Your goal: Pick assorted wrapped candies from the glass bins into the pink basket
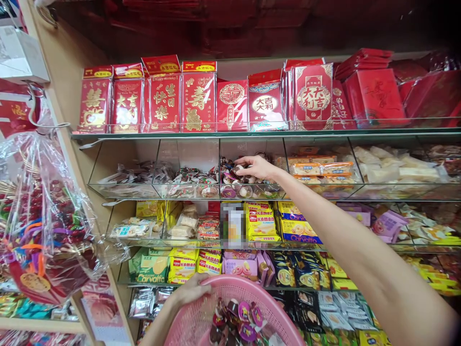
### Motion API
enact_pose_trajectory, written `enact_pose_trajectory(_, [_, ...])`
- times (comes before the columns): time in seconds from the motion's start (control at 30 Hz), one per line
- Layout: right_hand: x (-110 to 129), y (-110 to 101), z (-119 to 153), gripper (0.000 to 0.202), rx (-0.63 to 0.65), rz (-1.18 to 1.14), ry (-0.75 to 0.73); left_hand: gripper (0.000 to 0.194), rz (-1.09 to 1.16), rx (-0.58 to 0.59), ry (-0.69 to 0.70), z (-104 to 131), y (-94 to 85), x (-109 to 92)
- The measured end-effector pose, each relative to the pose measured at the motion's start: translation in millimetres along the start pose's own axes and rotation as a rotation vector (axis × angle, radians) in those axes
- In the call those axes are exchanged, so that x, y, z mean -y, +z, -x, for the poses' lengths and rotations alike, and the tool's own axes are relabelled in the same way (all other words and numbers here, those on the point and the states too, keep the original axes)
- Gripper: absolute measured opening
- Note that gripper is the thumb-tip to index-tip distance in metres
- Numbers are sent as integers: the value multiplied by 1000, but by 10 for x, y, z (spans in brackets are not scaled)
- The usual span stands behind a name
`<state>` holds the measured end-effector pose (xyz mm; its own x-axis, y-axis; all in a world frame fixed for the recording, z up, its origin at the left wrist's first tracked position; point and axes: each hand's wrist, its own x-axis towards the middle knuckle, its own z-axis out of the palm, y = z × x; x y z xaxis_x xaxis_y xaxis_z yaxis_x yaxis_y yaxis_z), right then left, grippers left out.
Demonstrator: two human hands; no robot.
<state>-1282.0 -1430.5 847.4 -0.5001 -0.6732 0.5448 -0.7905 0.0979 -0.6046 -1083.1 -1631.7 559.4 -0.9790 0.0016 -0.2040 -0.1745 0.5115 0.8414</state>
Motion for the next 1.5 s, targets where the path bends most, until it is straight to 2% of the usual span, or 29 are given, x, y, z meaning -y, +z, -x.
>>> enact_pose_trajectory(0.13, [21, -23, 40, 51, -83, -176, -38, 29, 25, -30, 38, 7, 7, -32])
enact_pose_trajectory(0.23, [131, -77, 190, 53, -135, -192, -116, 31, 23, -7, 41, -5, 1, -48])
enact_pose_trajectory(0.33, [267, -84, 524, 51, -164, -174, -187, 28, -17, -6, 54, -34, -4, -48])
enact_pose_trajectory(0.4, [304, 0, 848, 50, -149, -165, -187, 26, -52, -18, 67, -61, -1, -47])
enact_pose_trajectory(0.5, [182, 318, 1406, 45, -46, -117, -125, 27, -59, -11, 52, -102, 18, -65])
enact_pose_trajectory(0.6, [-147, 803, 1913, 39, 131, -32, 8, 31, -36, 27, 30, -132, 42, -111])
enact_pose_trajectory(0.7, [-532, 1268, 2267, 33, 274, 108, 101, 36, -43, 42, 31, -148, 61, -160])
enact_pose_trajectory(0.77, [-737, 1492, 2419, 29, 354, 215, 106, 37, -56, 41, 38, -149, 68, -183])
enact_pose_trajectory(0.9, [-970, 1741, 2586, 27, 435, 374, 25, 33, -84, 27, 56, -136, 71, -184])
enact_pose_trajectory(1.07, [-1015, 1868, 2638, 28, 452, 453, -6, 32, -64, 19, 56, -131, 61, -102])
enact_pose_trajectory(1.23, [-954, 1928, 2639, 23, 432, 484, 2, 31, -98, -9, 41, -142, 59, -55])
enact_pose_trajectory(1.37, [-952, 1951, 2666, 27, 426, 515, -7, 30, -56, -6, 27, -144, 74, -80])
enact_pose_trajectory(1.5, [-839, 1824, 2622, 25, 383, 525, -15, 26, -35, 1, 49, -136, 81, -120])
